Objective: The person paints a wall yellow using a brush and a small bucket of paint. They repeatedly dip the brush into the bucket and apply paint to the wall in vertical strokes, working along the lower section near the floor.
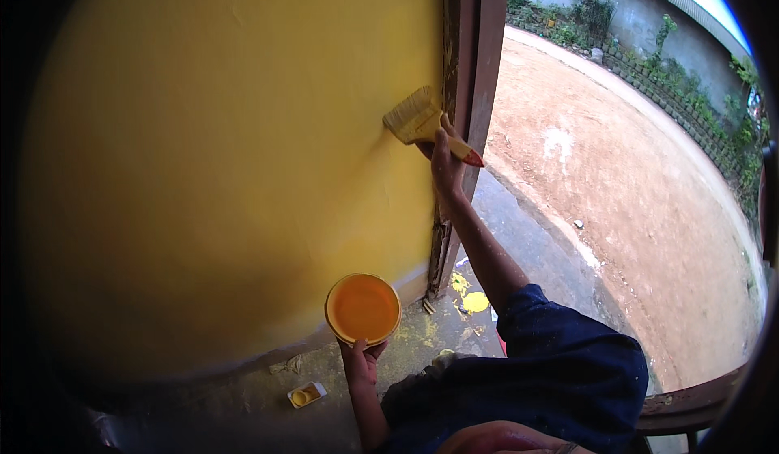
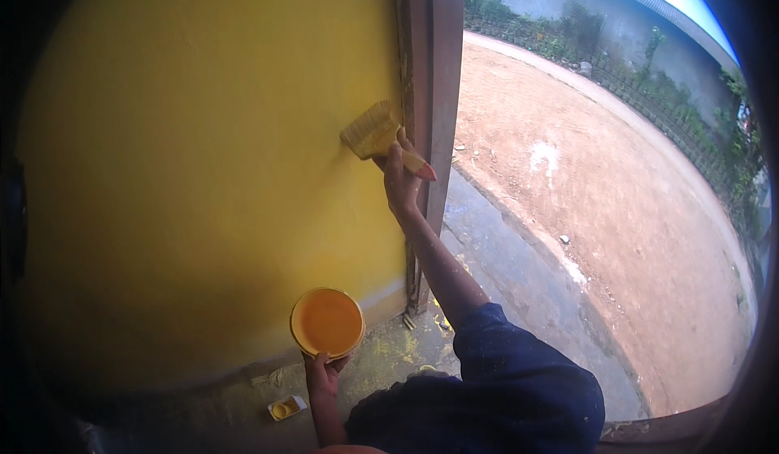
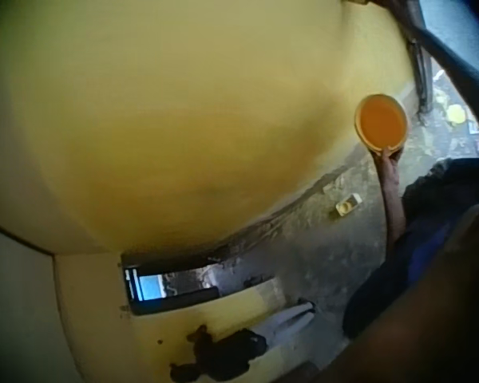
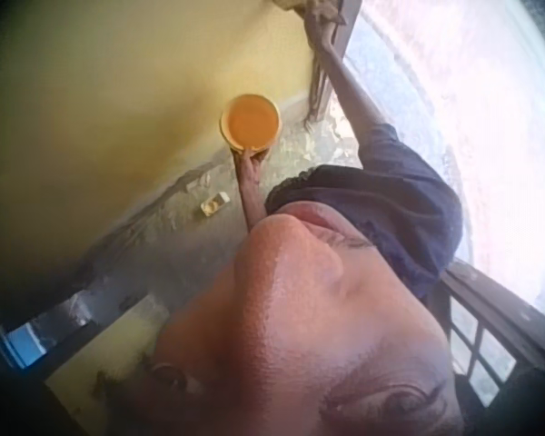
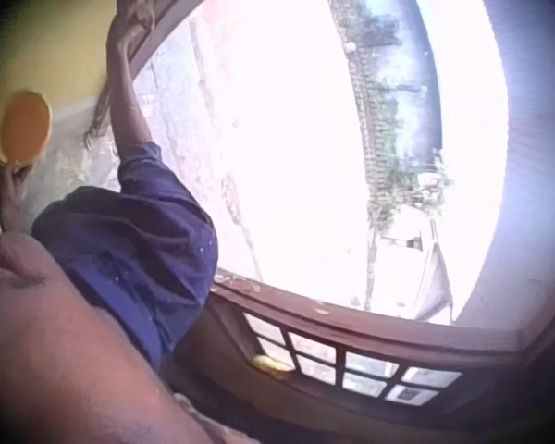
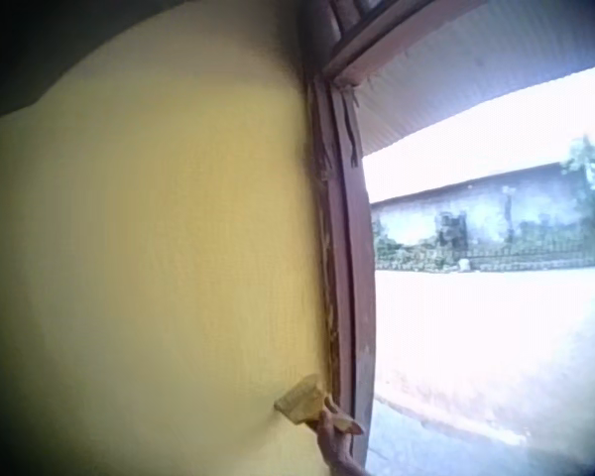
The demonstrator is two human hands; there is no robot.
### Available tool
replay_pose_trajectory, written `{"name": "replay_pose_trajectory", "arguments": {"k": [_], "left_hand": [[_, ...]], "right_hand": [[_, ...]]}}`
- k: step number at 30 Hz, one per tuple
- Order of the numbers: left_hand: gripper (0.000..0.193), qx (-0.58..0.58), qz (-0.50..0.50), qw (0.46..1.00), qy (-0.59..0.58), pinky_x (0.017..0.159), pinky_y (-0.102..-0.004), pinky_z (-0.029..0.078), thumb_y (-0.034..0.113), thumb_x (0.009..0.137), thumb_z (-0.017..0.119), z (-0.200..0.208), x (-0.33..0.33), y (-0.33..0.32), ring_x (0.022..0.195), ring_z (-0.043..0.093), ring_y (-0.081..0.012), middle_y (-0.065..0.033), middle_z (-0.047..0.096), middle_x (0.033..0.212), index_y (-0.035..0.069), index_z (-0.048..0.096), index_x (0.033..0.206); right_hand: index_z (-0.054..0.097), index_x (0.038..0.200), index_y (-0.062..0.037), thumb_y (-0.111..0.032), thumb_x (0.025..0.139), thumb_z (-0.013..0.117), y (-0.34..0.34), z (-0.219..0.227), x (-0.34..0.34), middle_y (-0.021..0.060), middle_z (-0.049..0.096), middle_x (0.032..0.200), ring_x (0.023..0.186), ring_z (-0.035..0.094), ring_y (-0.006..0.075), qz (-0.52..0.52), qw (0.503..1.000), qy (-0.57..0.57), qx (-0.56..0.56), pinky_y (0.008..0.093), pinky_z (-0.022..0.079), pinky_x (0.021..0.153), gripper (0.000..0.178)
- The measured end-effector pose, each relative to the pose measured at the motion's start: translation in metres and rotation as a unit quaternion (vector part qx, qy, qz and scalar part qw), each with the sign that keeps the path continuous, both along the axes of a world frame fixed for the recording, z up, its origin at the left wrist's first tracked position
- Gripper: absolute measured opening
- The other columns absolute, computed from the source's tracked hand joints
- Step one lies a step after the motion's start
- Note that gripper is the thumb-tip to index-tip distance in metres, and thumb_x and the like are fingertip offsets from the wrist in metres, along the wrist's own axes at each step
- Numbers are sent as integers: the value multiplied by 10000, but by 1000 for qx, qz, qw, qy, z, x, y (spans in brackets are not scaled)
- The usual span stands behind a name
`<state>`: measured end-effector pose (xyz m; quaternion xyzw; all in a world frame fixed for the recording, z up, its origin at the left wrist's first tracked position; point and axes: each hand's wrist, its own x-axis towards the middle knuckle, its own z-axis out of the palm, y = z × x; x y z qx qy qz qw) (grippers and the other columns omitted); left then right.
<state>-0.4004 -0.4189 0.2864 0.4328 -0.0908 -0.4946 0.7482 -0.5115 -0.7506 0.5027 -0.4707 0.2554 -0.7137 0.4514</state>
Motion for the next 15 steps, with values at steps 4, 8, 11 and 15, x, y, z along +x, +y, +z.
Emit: {"name": "replay_pose_trajectory", "arguments": {"k": [4,8,11,15], "left_hand": [[677,-15,-7,1000,7,747,-420,625,-5,847,503,2,2,-3,1001,642,-345,-187,475,1293,142,217,1442],[645,1,1,1000,2,754,-447,620,5,855,505,9,4,-1,1005,637,-348,-180,482,1280,129,236,1428],[606,6,14,1000,0,753,-471,618,14,853,514,15,3,0,1001,635,-353,-176,496,1257,106,279,1404],[640,14,23,1000,4,730,-448,620,18,860,510,19,3,1,982,644,-343,-174,496,1265,134,241,1429]], "right_hand": [[489,1272,78,-148,957,475,15,-99,-14,183,584,1163,1022,632,255,107,970,86,200,373,566,862,388],[542,1155,93,-123,946,441,-26,15,-20,191,621,1043,935,664,253,102,993,60,17,346,594,801,317],[570,1055,98,-125,944,432,-47,185,-20,186,631,992,880,672,233,46,983,-7,-177,327,608,780,285],[576,1037,99,-124,941,463,-48,321,-27,167,628,993,855,663,216,-101,922,5,-374,330,607,786,268]]}}
